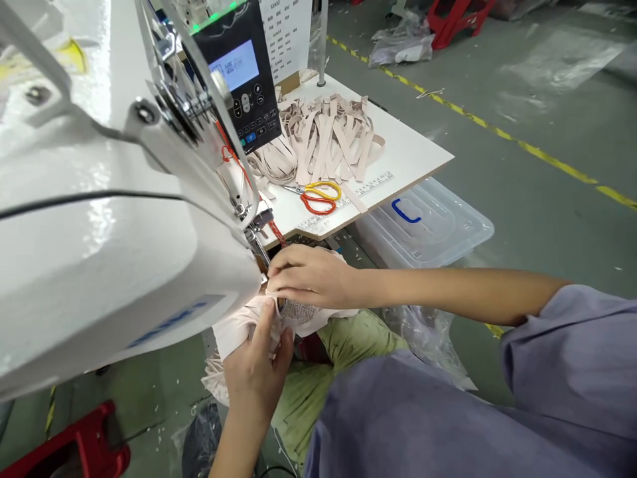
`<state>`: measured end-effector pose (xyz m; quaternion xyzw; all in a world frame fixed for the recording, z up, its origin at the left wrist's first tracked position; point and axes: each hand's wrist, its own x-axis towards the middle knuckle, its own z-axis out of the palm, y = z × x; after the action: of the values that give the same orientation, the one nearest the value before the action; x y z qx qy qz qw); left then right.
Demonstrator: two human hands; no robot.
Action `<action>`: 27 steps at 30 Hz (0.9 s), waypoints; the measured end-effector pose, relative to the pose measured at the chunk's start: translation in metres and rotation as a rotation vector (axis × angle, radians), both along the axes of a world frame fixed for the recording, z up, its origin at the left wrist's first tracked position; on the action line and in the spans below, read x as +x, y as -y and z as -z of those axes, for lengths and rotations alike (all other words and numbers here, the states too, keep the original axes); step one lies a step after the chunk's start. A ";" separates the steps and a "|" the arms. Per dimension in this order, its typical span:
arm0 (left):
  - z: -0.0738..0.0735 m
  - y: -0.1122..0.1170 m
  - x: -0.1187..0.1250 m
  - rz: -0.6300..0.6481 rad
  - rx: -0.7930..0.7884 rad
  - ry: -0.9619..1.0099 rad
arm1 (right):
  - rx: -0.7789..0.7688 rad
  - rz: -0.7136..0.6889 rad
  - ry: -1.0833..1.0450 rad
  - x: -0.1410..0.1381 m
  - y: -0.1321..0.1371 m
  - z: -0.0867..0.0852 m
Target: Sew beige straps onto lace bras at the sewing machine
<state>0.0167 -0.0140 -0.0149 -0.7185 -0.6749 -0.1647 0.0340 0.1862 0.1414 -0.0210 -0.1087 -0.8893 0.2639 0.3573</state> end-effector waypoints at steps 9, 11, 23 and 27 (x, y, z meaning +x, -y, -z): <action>-0.016 0.001 -0.027 0.188 -0.204 0.261 | 0.493 0.022 0.053 0.004 -0.005 0.007; -0.018 -0.001 -0.032 0.217 -0.212 0.217 | 0.500 0.034 0.075 0.005 -0.004 0.003; -0.018 0.003 0.007 -0.144 -0.233 0.133 | -0.766 0.158 -0.101 -0.036 -0.005 0.024; -0.016 0.000 0.016 -0.271 -0.244 0.224 | -0.498 0.236 -0.097 -0.058 -0.018 0.020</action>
<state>0.0331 -0.0140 0.0008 -0.5973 -0.7798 -0.1543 -0.1066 0.1282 0.1596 -0.0406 -0.2834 -0.7601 0.4356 0.3902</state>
